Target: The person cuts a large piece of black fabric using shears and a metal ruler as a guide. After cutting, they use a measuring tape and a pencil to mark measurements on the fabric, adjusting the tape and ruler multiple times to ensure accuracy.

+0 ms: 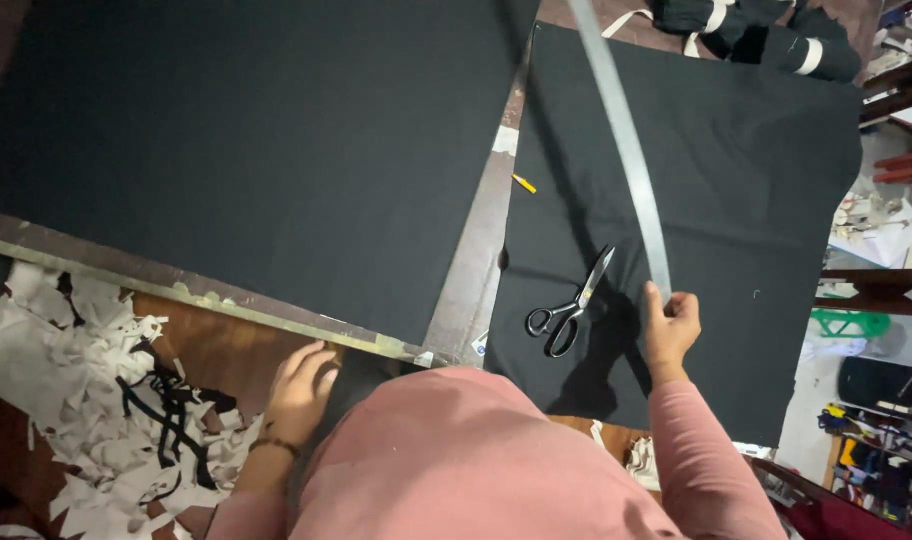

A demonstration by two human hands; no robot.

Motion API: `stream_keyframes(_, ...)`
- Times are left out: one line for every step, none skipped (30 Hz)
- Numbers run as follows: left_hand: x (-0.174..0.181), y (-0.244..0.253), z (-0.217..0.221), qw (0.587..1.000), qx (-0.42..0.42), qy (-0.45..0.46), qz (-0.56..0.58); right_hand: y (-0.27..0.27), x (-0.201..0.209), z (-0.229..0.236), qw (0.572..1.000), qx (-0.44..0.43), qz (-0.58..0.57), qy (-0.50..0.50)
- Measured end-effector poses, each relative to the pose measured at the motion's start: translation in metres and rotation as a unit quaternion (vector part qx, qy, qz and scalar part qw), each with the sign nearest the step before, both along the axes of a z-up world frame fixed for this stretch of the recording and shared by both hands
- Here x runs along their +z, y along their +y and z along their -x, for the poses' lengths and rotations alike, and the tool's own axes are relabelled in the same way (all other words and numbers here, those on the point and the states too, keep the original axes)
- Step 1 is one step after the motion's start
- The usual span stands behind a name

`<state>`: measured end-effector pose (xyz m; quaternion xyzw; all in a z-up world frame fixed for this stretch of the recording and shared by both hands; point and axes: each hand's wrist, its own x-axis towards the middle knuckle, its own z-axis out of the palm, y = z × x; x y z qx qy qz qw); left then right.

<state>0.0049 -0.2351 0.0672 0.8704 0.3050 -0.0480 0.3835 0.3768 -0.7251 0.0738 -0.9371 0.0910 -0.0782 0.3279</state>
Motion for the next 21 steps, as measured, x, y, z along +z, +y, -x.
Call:
stream_keyframes(-0.008,-0.003,-0.005,1.000,-0.001,0.001,-0.001,-0.008,-0.010,-0.004,1.000,-0.001,-0.001,0.001)
stream_keyframes(-0.017,-0.004,-0.011,0.996,-0.037,0.025,-0.073,-0.013,-0.021,-0.011,0.999,-0.009,0.048,-0.007)
stream_keyframes(-0.026,-0.005,-0.017,0.985,-0.074,0.048,-0.145,-0.018,-0.032,-0.019,0.995,-0.016,0.096,-0.014)
stream_keyframes(-0.029,-0.005,-0.025,0.985,-0.073,0.048,-0.147,-0.018,-0.035,-0.023,0.995,-0.016,0.095,-0.015)
stream_keyframes(-0.032,-0.005,-0.034,0.981,-0.108,0.091,-0.135,-0.018,-0.039,-0.027,0.992,-0.020,0.124,0.021)
stream_keyframes(-0.035,-0.005,-0.040,0.973,-0.144,0.136,-0.121,-0.019,-0.043,-0.030,0.986,-0.025,0.155,0.058)
stream_keyframes(-0.024,-0.006,-0.049,0.972,-0.144,0.137,-0.122,-0.004,-0.037,-0.032,0.986,-0.024,0.154,0.059)
stream_keyframes(-0.013,-0.008,-0.059,0.963,-0.176,0.171,-0.112,0.009,-0.030,-0.035,0.952,-0.016,0.305,-0.029)
stream_keyframes(-0.003,-0.011,-0.069,0.951,-0.208,0.205,-0.102,0.022,-0.023,-0.039,0.887,-0.006,0.446,-0.116)
stream_keyframes(-0.001,-0.012,-0.073,0.950,-0.217,0.203,-0.099,0.050,-0.024,-0.049,0.885,-0.012,0.451,-0.111)
stream_keyframes(0.001,-0.014,-0.078,0.938,-0.240,0.230,-0.100,0.078,-0.025,-0.060,0.893,0.063,0.427,-0.126)
stream_keyframes(0.004,-0.013,-0.081,0.926,-0.256,0.257,-0.102,0.111,-0.028,-0.076,0.896,0.142,0.397,-0.143)
stream_keyframes(-0.001,-0.012,-0.088,0.926,-0.259,0.257,-0.101,0.139,-0.029,-0.087,0.895,0.140,0.398,-0.142)
stream_keyframes(-0.004,-0.013,-0.087,0.920,-0.273,0.266,-0.092,0.170,-0.032,-0.094,0.909,0.266,0.289,-0.138)
stream_keyframes(-0.007,-0.013,-0.085,0.914,-0.288,0.274,-0.083,0.202,-0.035,-0.100,0.898,0.384,0.171,-0.130)
stream_keyframes(-0.010,-0.015,-0.083,0.915,-0.282,0.279,-0.079,0.215,-0.047,-0.104,0.896,0.391,0.169,-0.127)
stream_keyframes(-0.013,-0.016,-0.081,0.914,-0.284,0.281,-0.071,0.229,-0.058,-0.108,0.876,0.410,0.221,-0.124)
stream_keyframes(-0.016,-0.013,-0.085,0.915,-0.282,0.280,-0.068,0.250,-0.067,-0.118,0.853,0.427,0.271,-0.129)
stream_keyframes(-0.014,-0.012,-0.088,0.918,-0.273,0.281,-0.068,0.248,-0.080,-0.125,0.849,0.435,0.268,-0.133)
stream_keyframes(-0.011,-0.010,-0.088,0.919,-0.281,0.274,-0.045,0.250,-0.094,-0.130,0.846,0.427,0.292,-0.132)
stream_keyframes(-0.008,-0.008,-0.087,0.919,-0.289,0.267,-0.022,0.253,-0.108,-0.134,0.841,0.418,0.317,-0.131)
